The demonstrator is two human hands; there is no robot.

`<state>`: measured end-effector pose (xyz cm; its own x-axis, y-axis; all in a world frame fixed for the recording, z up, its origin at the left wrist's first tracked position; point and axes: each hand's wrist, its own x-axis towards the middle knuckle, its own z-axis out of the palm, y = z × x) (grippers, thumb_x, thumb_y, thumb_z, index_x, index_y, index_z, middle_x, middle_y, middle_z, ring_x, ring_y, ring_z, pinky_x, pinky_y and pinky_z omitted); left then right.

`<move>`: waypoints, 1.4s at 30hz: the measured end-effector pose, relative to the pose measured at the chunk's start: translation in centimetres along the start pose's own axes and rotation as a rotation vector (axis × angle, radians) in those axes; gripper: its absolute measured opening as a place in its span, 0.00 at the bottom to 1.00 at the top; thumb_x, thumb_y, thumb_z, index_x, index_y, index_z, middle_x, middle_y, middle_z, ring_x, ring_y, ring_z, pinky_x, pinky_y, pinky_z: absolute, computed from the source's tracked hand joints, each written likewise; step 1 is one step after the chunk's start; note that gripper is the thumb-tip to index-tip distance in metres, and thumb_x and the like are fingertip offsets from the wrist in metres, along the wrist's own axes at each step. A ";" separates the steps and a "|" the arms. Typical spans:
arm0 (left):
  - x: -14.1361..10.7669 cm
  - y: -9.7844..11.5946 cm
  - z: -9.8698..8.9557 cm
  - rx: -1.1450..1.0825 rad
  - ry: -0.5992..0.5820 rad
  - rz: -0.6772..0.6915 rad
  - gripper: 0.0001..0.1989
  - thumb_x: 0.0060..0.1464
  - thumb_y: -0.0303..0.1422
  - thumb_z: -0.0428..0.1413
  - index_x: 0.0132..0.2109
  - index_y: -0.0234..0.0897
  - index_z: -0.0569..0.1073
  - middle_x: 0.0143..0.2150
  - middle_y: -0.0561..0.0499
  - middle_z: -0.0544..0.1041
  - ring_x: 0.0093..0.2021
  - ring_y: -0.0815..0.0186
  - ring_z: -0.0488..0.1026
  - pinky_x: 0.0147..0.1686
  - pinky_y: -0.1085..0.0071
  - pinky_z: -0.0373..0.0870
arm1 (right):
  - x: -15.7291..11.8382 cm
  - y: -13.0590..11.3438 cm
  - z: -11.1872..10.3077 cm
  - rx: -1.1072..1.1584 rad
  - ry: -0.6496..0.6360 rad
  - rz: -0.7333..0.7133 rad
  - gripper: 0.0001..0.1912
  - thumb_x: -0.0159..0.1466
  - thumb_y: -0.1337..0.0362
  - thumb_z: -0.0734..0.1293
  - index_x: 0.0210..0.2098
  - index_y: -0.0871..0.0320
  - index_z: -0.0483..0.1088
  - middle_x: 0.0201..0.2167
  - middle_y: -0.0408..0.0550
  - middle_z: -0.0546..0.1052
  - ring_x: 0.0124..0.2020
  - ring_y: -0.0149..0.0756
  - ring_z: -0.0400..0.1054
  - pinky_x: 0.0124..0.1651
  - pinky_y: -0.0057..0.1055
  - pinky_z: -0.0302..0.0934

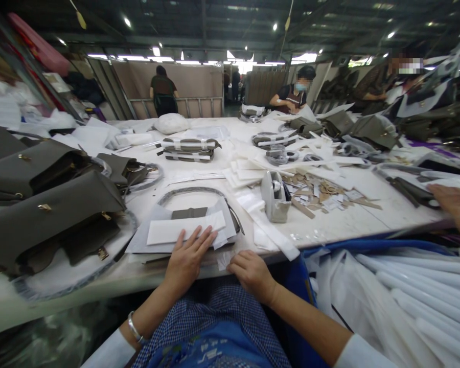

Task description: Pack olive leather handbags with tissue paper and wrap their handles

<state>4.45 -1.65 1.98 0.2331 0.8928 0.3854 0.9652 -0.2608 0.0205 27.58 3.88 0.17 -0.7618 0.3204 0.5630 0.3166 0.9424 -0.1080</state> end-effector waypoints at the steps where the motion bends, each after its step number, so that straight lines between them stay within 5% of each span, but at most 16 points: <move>1: 0.0 0.0 0.0 0.000 0.001 0.002 0.38 0.57 0.17 0.43 0.70 0.49 0.51 0.70 0.55 0.55 0.70 0.57 0.53 0.66 0.44 0.49 | -0.1 0.0 -0.1 -0.002 -0.003 -0.007 0.10 0.69 0.70 0.61 0.36 0.58 0.74 0.30 0.47 0.76 0.32 0.35 0.66 0.37 0.33 0.58; 6: 0.1 0.0 0.0 -0.002 -0.002 0.007 0.37 0.57 0.16 0.43 0.70 0.49 0.53 0.70 0.56 0.55 0.70 0.57 0.54 0.67 0.44 0.48 | 0.5 0.6 -1.7 0.065 0.055 -0.039 0.05 0.68 0.67 0.65 0.41 0.56 0.74 0.34 0.46 0.78 0.34 0.32 0.69 0.40 0.32 0.62; 11: 0.0 0.0 0.1 0.006 0.004 0.001 0.36 0.58 0.17 0.43 0.70 0.49 0.53 0.70 0.56 0.55 0.70 0.58 0.53 0.67 0.44 0.48 | 3.9 1.3 -3.1 -0.115 0.174 0.018 0.17 0.66 0.67 0.68 0.55 0.55 0.70 0.42 0.49 0.79 0.43 0.36 0.71 0.48 0.35 0.61; 16: 0.0 -0.1 0.1 0.013 -0.004 0.007 0.37 0.57 0.17 0.43 0.70 0.49 0.52 0.70 0.55 0.56 0.70 0.59 0.53 0.67 0.44 0.47 | 6.6 1.4 -3.2 -0.171 0.169 -0.072 0.08 0.67 0.70 0.66 0.43 0.54 0.75 0.35 0.44 0.79 0.38 0.34 0.69 0.45 0.35 0.57; 29: 0.2 0.2 -0.4 -0.113 0.001 -0.052 0.37 0.55 0.19 0.46 0.70 0.43 0.54 0.68 0.50 0.62 0.70 0.59 0.55 0.68 0.48 0.45 | 4.5 0.4 -0.2 -0.118 0.158 0.007 0.08 0.68 0.71 0.64 0.40 0.57 0.76 0.29 0.44 0.78 0.30 0.34 0.65 0.36 0.33 0.58; 34: 1.4 1.0 -1.5 -0.243 0.032 -0.157 0.25 0.61 0.32 0.52 0.65 0.43 0.63 0.64 0.49 0.68 0.65 0.57 0.63 0.67 0.47 0.48 | 4.2 0.8 0.9 -0.101 0.178 0.003 0.08 0.67 0.71 0.65 0.43 0.57 0.76 0.30 0.46 0.78 0.31 0.34 0.66 0.36 0.32 0.60; 42: 1.5 1.5 0.7 -0.117 0.156 -0.124 0.18 0.67 0.37 0.49 0.62 0.49 0.68 0.61 0.51 0.71 0.63 0.56 0.66 0.67 0.43 0.46 | 3.7 0.8 1.7 -0.092 0.183 0.021 0.08 0.67 0.70 0.65 0.43 0.57 0.76 0.30 0.46 0.79 0.31 0.34 0.67 0.37 0.33 0.60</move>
<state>6.34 -0.46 1.97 0.0835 0.8557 0.5107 0.9629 -0.2013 0.1799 24.09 5.97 0.75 -0.6414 0.3096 0.7019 0.3880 0.9202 -0.0513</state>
